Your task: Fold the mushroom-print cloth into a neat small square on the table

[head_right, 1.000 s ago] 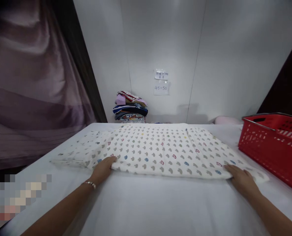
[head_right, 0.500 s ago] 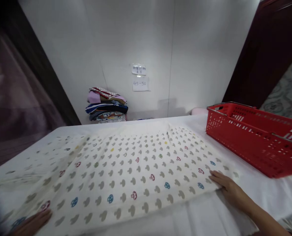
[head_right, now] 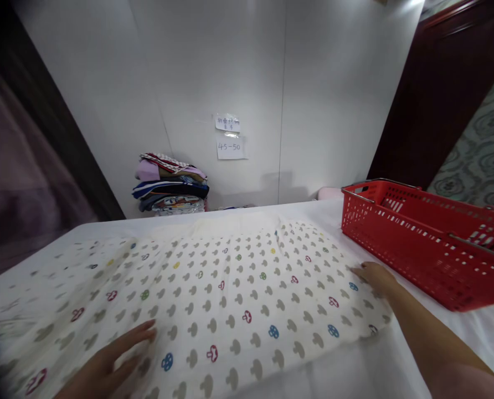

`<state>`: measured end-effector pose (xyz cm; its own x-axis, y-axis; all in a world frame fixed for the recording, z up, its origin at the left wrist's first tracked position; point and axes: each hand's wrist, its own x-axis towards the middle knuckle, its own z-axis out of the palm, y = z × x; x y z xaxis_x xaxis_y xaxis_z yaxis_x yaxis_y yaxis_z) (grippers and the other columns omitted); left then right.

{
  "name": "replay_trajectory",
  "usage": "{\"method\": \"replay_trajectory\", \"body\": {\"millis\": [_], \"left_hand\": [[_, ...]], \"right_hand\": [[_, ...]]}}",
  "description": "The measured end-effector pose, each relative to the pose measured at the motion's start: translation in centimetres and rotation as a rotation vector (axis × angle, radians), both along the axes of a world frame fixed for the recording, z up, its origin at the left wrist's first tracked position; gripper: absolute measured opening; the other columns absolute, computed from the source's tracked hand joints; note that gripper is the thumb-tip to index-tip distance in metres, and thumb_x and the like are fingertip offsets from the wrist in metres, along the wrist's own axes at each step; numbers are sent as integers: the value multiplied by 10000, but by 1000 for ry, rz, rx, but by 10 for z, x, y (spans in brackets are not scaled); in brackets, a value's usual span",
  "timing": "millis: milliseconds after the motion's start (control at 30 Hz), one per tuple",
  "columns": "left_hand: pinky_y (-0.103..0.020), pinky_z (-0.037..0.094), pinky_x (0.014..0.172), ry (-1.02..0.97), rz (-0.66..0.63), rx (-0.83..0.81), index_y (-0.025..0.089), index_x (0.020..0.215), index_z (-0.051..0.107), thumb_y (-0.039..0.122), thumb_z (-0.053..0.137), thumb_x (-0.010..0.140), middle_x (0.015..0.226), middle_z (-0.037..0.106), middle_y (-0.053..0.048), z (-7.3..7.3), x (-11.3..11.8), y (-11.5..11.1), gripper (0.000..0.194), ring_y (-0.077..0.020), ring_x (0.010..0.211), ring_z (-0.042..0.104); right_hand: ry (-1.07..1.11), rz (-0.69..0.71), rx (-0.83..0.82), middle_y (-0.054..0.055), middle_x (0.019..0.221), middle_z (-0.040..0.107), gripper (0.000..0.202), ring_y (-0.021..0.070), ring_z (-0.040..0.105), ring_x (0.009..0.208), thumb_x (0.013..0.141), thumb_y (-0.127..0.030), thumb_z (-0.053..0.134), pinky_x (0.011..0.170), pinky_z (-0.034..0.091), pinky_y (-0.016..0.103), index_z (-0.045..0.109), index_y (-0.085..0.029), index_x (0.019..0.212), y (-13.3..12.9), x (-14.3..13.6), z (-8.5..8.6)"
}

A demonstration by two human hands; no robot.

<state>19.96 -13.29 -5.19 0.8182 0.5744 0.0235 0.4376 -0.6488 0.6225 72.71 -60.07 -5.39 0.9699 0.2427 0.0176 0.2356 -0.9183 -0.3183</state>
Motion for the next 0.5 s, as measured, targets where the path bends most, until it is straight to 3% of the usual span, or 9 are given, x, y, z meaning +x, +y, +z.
{"method": "replay_trajectory", "body": {"millis": [133,233,333,400,433,500], "left_hand": [[-426,451,979,-65,-167,-268,313,1064,665,448,537,774,1305,545,-12,15,76,-47,345,-275,1229,471],[-414,417,1006,-88,-240,-568,265,1125,624,425,560,789,1291,549,-61,21,128,-80,378,-257,1204,487],[-389,435,974,-120,-213,-973,224,1170,574,476,578,794,1315,511,-109,21,171,-105,454,-248,1160,517],[-382,456,940,-173,-140,-1250,204,1210,525,527,554,798,1344,473,-130,18,192,-115,524,-246,1139,532],[-381,468,920,-195,-98,-1364,194,1219,511,555,531,801,1333,479,-138,15,200,-117,552,-248,1123,542],[-381,486,886,-245,-38,-1529,181,1216,507,597,490,804,1268,534,-139,9,207,-118,586,-254,1083,566]], "right_hand": [[105,61,-12,127,799,685,196,276,638,776,685,-314,520,665,472,345,640,-171,742,41,-6,27],[69,189,35,85,776,673,226,212,616,705,758,-274,436,606,427,289,622,-158,812,88,-55,57],[32,525,-12,66,860,674,238,189,601,750,795,-283,445,651,414,265,634,-169,884,138,-143,79],[137,845,-54,44,851,678,234,182,600,750,775,-301,521,665,415,256,649,-194,939,161,-201,88],[241,1045,-51,32,883,680,298,179,602,766,752,-338,583,669,421,247,641,-213,1016,167,-223,91],[350,1270,13,48,979,676,391,182,606,835,752,-386,619,711,433,248,624,-216,1105,172,-245,96]]}}
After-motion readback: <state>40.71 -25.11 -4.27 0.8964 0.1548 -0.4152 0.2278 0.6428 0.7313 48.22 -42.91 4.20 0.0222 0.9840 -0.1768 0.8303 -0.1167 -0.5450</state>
